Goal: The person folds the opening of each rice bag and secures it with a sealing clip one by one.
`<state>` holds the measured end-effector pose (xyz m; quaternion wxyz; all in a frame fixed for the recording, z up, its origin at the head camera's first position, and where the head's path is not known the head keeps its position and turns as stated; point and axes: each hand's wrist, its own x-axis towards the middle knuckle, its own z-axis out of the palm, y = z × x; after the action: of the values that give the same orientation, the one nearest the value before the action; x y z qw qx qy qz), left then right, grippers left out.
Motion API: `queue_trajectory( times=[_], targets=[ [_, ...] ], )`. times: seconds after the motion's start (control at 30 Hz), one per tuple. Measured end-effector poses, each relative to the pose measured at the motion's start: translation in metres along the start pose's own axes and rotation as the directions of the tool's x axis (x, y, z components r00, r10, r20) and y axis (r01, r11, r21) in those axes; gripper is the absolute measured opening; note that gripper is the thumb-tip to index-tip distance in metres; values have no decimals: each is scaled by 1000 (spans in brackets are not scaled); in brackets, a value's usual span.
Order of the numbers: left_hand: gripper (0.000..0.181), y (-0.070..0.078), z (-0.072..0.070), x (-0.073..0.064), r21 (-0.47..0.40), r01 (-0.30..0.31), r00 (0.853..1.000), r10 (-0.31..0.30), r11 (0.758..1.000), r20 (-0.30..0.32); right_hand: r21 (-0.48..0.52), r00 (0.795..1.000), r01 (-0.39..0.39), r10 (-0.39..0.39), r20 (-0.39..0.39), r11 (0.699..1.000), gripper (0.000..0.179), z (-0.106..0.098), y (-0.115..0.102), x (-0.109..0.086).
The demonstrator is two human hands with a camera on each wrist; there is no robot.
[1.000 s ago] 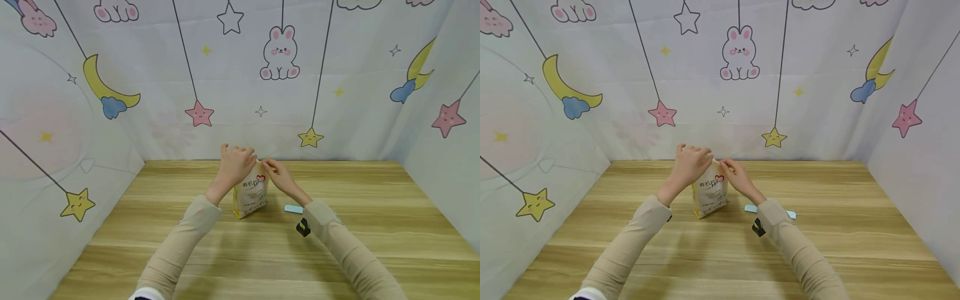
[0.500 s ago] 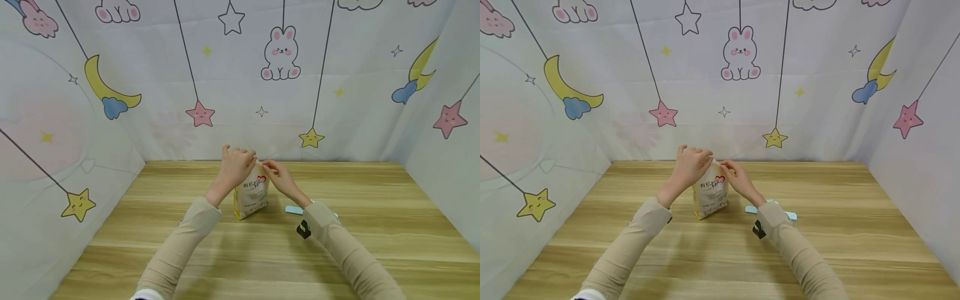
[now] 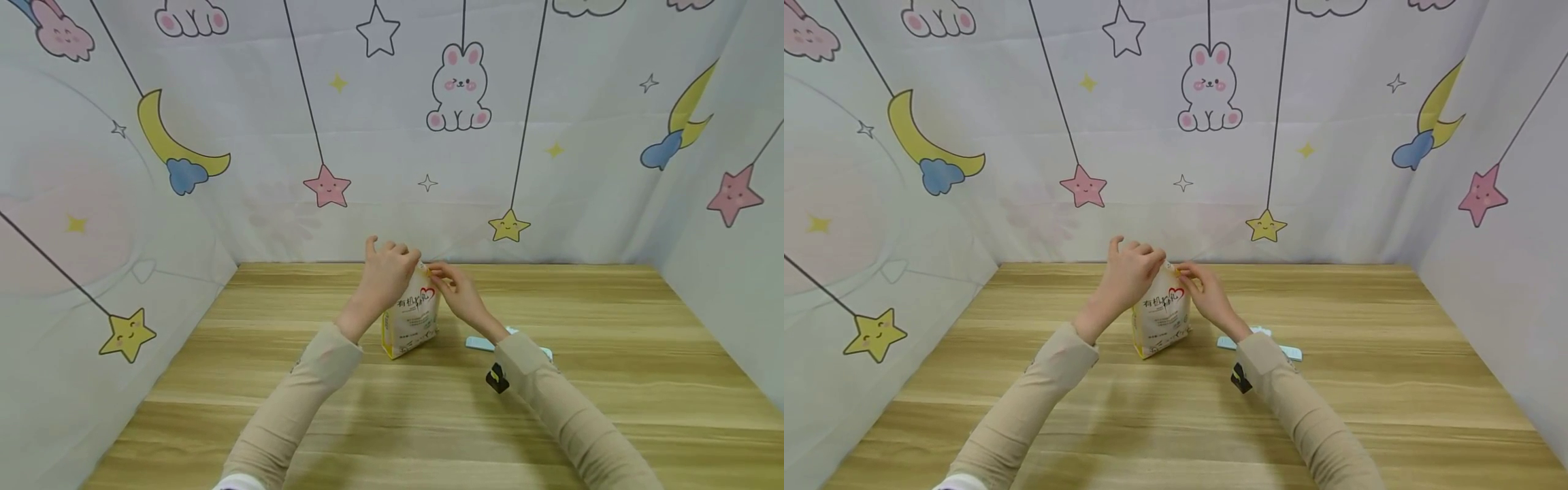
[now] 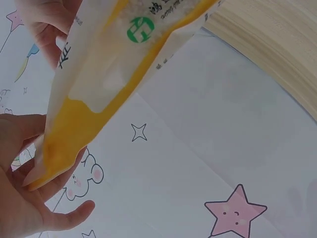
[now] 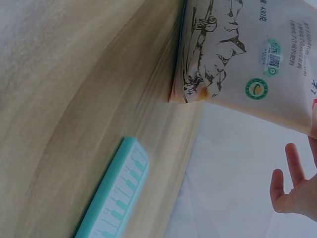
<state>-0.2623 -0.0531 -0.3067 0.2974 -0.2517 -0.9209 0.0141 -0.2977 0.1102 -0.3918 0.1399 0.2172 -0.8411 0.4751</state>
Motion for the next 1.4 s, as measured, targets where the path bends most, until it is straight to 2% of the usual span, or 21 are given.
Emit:
queue_trajectory(
  times=[0.2,0.3,0.7,1.0,1.4],
  targets=[
    [16,4,0,-3,153,-42,999,42,987,8,-15,1000,6,-6,-27,1000,24,3,3,-2],
    [17,5,0,-5,191,-64,998,61,980,19,-21,999,2,-2,-34,1000,24,3,3,-3],
    [22,7,3,-6,189,-77,997,80,979,-9,-22,998,8,-9,-59,1000,24,2,5,-2],
    [17,7,6,-7,189,-88,994,100,978,-54,-25,997,22,-24,-75,999,24,4,6,-2],
    [16,6,6,-6,168,-87,995,95,982,-39,-17,997,17,-18,-81,1000,24,3,4,-3]
  ],
)
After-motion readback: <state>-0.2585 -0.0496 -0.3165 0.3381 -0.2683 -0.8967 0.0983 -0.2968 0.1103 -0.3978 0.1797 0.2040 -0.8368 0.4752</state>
